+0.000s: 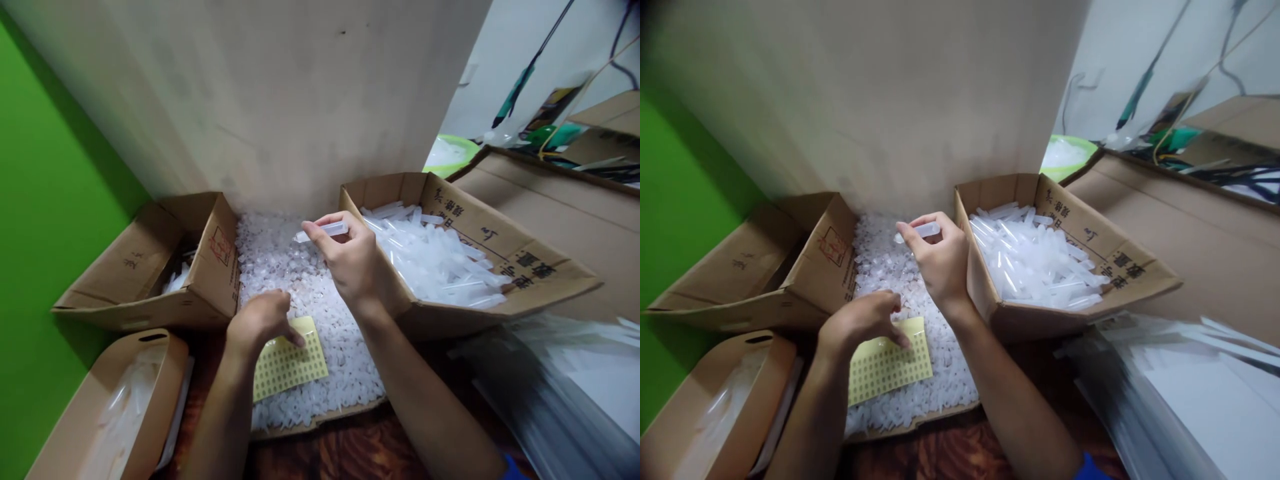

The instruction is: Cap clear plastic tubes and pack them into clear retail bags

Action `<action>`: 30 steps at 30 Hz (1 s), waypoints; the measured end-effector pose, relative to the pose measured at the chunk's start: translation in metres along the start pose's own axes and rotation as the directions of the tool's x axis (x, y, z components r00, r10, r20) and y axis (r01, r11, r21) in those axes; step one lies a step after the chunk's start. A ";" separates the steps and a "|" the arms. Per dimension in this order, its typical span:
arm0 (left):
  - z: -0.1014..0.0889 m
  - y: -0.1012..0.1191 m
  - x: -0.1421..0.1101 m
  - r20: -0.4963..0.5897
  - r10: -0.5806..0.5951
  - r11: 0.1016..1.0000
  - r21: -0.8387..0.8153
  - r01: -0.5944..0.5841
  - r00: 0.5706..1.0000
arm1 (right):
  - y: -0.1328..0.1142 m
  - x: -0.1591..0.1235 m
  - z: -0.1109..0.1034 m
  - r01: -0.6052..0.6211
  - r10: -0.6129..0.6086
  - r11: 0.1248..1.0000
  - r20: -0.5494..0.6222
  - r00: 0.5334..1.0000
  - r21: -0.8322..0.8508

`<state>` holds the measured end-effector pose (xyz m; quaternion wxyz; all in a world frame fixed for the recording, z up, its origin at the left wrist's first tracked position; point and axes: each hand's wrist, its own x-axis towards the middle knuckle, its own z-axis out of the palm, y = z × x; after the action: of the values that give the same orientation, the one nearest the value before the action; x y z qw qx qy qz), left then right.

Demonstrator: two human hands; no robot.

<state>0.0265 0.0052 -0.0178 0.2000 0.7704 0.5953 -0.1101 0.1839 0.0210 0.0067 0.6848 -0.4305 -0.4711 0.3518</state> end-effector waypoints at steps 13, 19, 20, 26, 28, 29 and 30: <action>0.004 0.003 0.010 0.096 0.054 0.999 -0.005 -0.054 0.994 | 0.017 0.008 -0.006 -0.019 0.039 0.991 0.149 0.988 -0.129; 0.015 0.023 0.009 0.043 -0.010 0.998 0.059 0.008 0.999 | 0.015 0.005 -0.006 0.016 0.030 0.975 0.199 0.979 -0.222; 0.014 0.021 0.010 0.029 0.001 0.999 0.047 -0.002 1.000 | 0.013 0.005 -0.006 0.024 0.028 0.969 0.208 0.978 -0.246; -0.012 -0.009 0.004 -0.185 0.095 0.988 -0.106 -0.116 0.978 | 0.014 0.006 -0.010 0.046 0.039 0.895 0.181 0.983 -0.445; -0.023 -0.015 -0.003 -0.390 0.103 0.949 -0.236 -0.208 0.915 | 0.019 0.006 -0.009 0.058 0.081 0.859 0.247 0.966 -0.508; -0.027 -0.017 -0.007 -0.503 0.091 0.915 -0.298 -0.271 0.860 | 0.021 0.006 -0.007 0.067 0.107 0.857 0.303 0.947 -0.512; -0.031 -0.018 -0.011 -0.603 0.072 0.877 -0.340 -0.338 0.794 | 0.021 0.005 -0.006 0.077 0.121 0.866 0.358 0.926 -0.494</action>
<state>0.0044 0.0135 0.0112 0.1876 0.7647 0.5470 0.2843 0.1892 0.0324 -0.0121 0.4425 -0.5223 -0.6634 0.3022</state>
